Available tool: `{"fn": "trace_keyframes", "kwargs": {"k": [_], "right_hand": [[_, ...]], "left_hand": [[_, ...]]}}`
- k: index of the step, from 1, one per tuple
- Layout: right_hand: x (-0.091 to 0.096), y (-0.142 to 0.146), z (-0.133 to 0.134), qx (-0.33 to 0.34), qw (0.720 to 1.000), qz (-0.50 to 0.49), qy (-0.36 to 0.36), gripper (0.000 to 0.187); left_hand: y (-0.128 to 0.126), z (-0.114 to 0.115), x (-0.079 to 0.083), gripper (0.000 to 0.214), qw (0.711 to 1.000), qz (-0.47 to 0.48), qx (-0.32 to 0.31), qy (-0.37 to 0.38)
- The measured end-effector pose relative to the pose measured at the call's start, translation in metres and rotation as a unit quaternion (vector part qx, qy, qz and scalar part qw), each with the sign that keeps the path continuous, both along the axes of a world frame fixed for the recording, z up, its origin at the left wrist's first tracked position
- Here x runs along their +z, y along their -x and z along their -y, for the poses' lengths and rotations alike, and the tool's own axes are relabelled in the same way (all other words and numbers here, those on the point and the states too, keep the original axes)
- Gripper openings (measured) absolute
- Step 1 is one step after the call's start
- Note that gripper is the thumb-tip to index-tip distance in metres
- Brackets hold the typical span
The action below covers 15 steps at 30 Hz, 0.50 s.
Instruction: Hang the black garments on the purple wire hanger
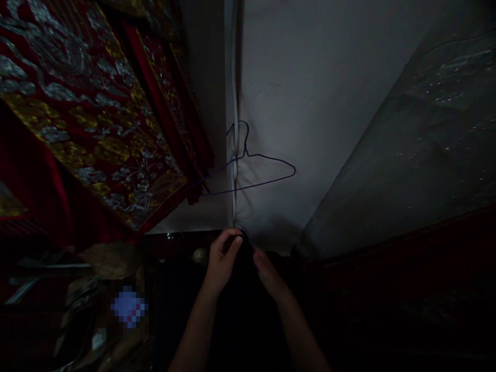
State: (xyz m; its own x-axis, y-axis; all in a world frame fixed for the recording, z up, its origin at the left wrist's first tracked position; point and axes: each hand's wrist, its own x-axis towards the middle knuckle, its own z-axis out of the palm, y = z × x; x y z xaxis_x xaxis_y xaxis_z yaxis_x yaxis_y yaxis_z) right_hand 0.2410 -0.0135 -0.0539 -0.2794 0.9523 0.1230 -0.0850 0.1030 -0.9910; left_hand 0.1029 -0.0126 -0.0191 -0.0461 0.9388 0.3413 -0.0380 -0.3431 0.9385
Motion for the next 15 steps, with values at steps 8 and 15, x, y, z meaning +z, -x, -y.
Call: {"fn": "trace_keyframes", "kwargs": {"k": [8, 15], "right_hand": [[0.064, -0.023, -0.053, 0.012, 0.979, 0.166, -0.12, 0.016], [0.065, -0.013, -0.15, -0.143, 0.957, 0.101, -0.233, 0.038]], "left_hand": [[0.054, -0.011, -0.013, 0.053, 0.954, -0.182, -0.202, 0.126], [0.083, -0.01, 0.001, 0.039, 0.915, -0.355, -0.158, 0.105]]}}
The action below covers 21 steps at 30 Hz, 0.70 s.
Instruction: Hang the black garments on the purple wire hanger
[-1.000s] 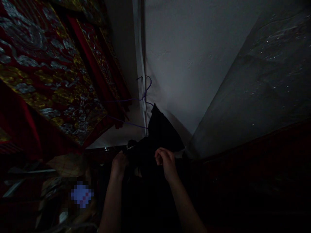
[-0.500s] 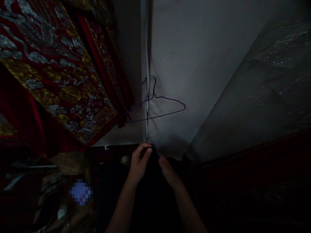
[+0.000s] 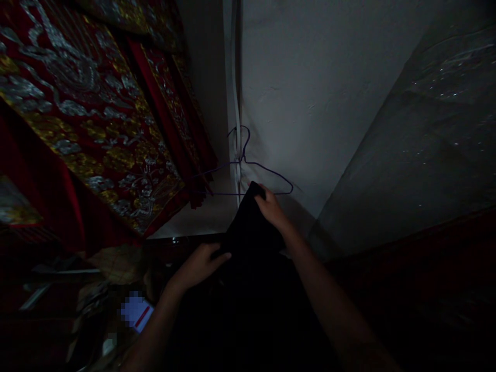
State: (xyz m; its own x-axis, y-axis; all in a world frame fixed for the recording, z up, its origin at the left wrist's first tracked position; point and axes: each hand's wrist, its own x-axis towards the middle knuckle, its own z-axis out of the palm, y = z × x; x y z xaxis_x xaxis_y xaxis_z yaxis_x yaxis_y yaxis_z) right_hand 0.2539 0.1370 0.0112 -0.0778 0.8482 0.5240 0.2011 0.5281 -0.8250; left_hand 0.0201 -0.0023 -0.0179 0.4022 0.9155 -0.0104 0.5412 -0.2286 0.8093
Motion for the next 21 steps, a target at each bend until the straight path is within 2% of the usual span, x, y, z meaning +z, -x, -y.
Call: {"fn": "trace_keyframes", "kwargs": {"k": [3, 6, 9, 12, 14, 16, 19, 21], "right_hand": [[-0.023, 0.017, -0.024, 0.01, 0.998, 0.048, 0.038, 0.039], [-0.035, 0.015, -0.028, 0.017, 0.996, 0.09, 0.01, 0.034], [-0.032, -0.006, -0.015, 0.016, 0.992, 0.122, 0.005, 0.035], [-0.02, -0.034, 0.007, 0.012, 0.988, 0.151, 0.028, 0.04], [-0.009, -0.052, 0.021, 0.005, 0.987, 0.158, 0.032, 0.041], [0.002, -0.067, 0.031, -0.014, 0.986, 0.161, 0.028, 0.041], [0.015, -0.08, 0.038, -0.046, 0.984, 0.168, 0.023, 0.043], [0.019, -0.08, 0.042, -0.045, 0.986, 0.16, 0.031, 0.044]], "left_hand": [[0.005, 0.0, 0.024, 0.04, 0.998, -0.031, 0.027, -0.057], [0.017, 0.001, 0.037, 0.042, 0.995, -0.077, 0.015, -0.061], [0.041, -0.002, 0.028, 0.042, 0.986, -0.164, 0.012, -0.028], [0.065, -0.009, 0.013, 0.036, 0.973, -0.229, 0.019, 0.021], [0.074, -0.016, 0.014, 0.033, 0.971, -0.238, 0.02, 0.017], [0.074, -0.025, 0.029, 0.033, 0.972, -0.227, 0.029, -0.048], [0.065, -0.037, 0.066, 0.035, 0.964, -0.165, 0.063, -0.198], [0.052, -0.043, 0.09, 0.035, 0.953, -0.122, 0.082, -0.265]]}}
